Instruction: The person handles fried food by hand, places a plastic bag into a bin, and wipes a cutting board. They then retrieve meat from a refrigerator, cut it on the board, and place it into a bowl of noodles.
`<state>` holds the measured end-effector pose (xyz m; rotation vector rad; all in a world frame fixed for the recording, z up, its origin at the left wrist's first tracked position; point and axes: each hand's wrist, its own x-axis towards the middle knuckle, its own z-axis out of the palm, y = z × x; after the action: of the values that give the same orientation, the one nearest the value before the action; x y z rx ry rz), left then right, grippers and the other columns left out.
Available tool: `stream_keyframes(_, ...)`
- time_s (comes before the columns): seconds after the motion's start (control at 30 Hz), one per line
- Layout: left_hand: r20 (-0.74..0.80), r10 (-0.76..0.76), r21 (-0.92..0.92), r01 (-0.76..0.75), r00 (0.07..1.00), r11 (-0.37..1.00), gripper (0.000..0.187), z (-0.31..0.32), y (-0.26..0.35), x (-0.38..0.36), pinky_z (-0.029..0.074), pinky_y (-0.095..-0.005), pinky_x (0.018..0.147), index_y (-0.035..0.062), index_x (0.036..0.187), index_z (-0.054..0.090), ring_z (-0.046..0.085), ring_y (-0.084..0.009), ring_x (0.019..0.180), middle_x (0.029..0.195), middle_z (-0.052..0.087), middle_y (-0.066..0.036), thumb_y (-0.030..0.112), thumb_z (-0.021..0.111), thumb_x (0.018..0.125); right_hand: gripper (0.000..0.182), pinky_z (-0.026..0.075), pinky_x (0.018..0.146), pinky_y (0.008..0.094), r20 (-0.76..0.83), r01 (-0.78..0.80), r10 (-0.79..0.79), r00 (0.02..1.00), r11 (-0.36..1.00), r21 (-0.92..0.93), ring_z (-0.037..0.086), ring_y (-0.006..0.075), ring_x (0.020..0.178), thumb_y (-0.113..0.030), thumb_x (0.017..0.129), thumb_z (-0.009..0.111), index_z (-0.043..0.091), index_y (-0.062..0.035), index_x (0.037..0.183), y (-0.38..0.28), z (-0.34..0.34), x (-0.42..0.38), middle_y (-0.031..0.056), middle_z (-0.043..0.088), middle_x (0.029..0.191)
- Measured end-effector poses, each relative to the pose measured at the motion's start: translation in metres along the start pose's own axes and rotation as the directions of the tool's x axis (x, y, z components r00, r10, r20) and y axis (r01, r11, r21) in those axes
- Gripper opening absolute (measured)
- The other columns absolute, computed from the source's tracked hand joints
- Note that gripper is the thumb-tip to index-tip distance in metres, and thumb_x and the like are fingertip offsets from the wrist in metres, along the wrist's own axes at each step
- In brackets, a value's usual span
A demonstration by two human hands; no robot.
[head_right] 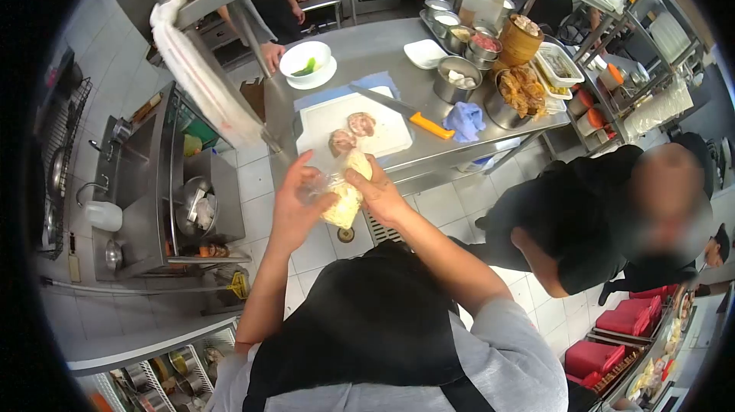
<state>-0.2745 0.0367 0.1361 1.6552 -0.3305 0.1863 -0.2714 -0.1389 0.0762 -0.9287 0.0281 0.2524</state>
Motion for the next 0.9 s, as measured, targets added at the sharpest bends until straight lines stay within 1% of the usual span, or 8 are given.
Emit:
stream_keyframes(0.07,0.123,0.053,0.229,-0.081,0.991,0.97,0.02,0.018,-0.009,0.014,0.047,-0.0272,0.079,-0.0006,0.108,0.064,0.058,-0.0088,0.084,0.087,0.064,-0.004,0.014,0.055,0.099,0.052,0.054,0.089,0.0346,0.018,0.004,-0.004,1.0,1.0,-0.031,0.058,0.0174,0.112,-0.027,0.098,0.061,0.036,-0.0095,0.14,-0.012,-0.027,0.002,0.0063,0.056,0.122)
stream_keyframes(0.17,0.05,-0.245,-0.025,0.246,0.968,0.969,0.016,0.039,-0.034,0.029,0.045,-0.0229,0.068,0.0011,0.098,0.063,0.055,-0.0054,0.073,0.079,0.062,0.0,0.014,0.054,0.1,0.057,0.049,0.1,0.0404,0.078,-0.082,0.066,0.995,0.972,0.222,0.056,0.0221,0.12,-0.041,0.099,0.056,0.038,-0.0101,0.143,-0.008,-0.071,0.011,0.0091,0.055,0.131)
stream_keyframes(0.47,-0.036,-0.207,-0.272,0.19,0.978,0.943,0.023,0.034,-0.056,0.055,0.053,-0.0305,0.076,0.0024,0.101,0.057,0.062,-0.0131,0.082,0.093,0.063,-0.006,0.023,0.048,0.104,0.064,0.045,0.104,0.042,0.189,-0.306,0.257,0.948,0.898,0.315,0.054,0.0238,0.124,-0.054,0.1,0.041,0.037,-0.0102,0.147,0.004,-0.081,0.049,0.0091,0.052,0.139)
stream_keyframes(0.53,-0.036,-0.237,-0.258,0.221,0.971,0.941,0.022,0.011,-0.063,0.065,0.054,-0.0321,0.076,0.0032,0.103,0.056,0.063,-0.015,0.084,0.096,0.063,-0.008,0.023,0.047,0.104,0.062,0.047,0.101,0.0407,0.011,-0.252,0.26,0.966,0.927,0.276,0.057,0.0235,0.121,-0.051,0.102,0.041,0.039,-0.0083,0.145,-0.005,-0.068,0.068,0.01,0.054,0.137)
stream_keyframes(0.67,-0.231,-0.297,-0.625,0.093,0.926,0.775,0.017,-0.038,-0.079,0.095,0.058,-0.0373,0.068,0.0036,0.107,0.051,0.065,-0.0203,0.088,0.101,0.063,-0.012,0.019,0.045,0.104,0.064,0.046,0.102,0.0393,-0.274,0.009,0.034,0.961,0.988,0.154,0.059,0.0225,0.119,-0.056,0.1,0.041,0.048,-0.0041,0.138,-0.048,-0.076,0.131,0.0093,0.059,0.133)
stream_keyframes(0.77,-0.246,-0.288,-0.373,0.183,0.926,0.909,0.017,-0.064,-0.11,0.129,0.056,-0.0329,0.068,0.0039,0.109,0.055,0.064,-0.0197,0.086,0.098,0.064,-0.01,0.019,0.05,0.102,0.062,0.047,0.1,0.039,-0.395,0.27,-0.24,0.887,0.963,0.019,0.061,0.0236,0.116,-0.053,0.103,0.037,0.047,-0.0036,0.138,-0.102,-0.087,0.172,0.0101,0.059,0.134)
stream_keyframes(0.83,-0.192,-0.196,0.006,0.201,0.962,0.979,0.017,-0.064,-0.136,0.17,0.054,-0.0319,0.068,0.0025,0.108,0.061,0.065,-0.0197,0.083,0.093,0.066,-0.008,0.016,0.056,0.098,0.051,0.05,0.097,0.0393,-0.389,0.36,-0.368,0.845,0.928,-0.094,0.062,0.0235,0.113,-0.044,0.106,0.035,0.05,-0.0041,0.134,-0.134,-0.081,0.179,0.0094,0.061,0.13)
stream_keyframes(0.9,-0.174,0.12,0.231,-0.078,0.977,0.97,0.017,-0.052,-0.174,0.225,0.052,-0.0322,0.069,0.0002,0.105,0.066,0.065,-0.0214,0.075,0.089,0.068,-0.01,0.011,0.062,0.092,0.049,0.05,0.096,0.0391,-0.405,0.392,-0.376,0.833,0.919,-0.047,0.063,0.0231,0.111,-0.041,0.106,0.034,0.05,-0.0041,0.133,-0.144,-0.078,0.186,0.0093,0.061,0.129)
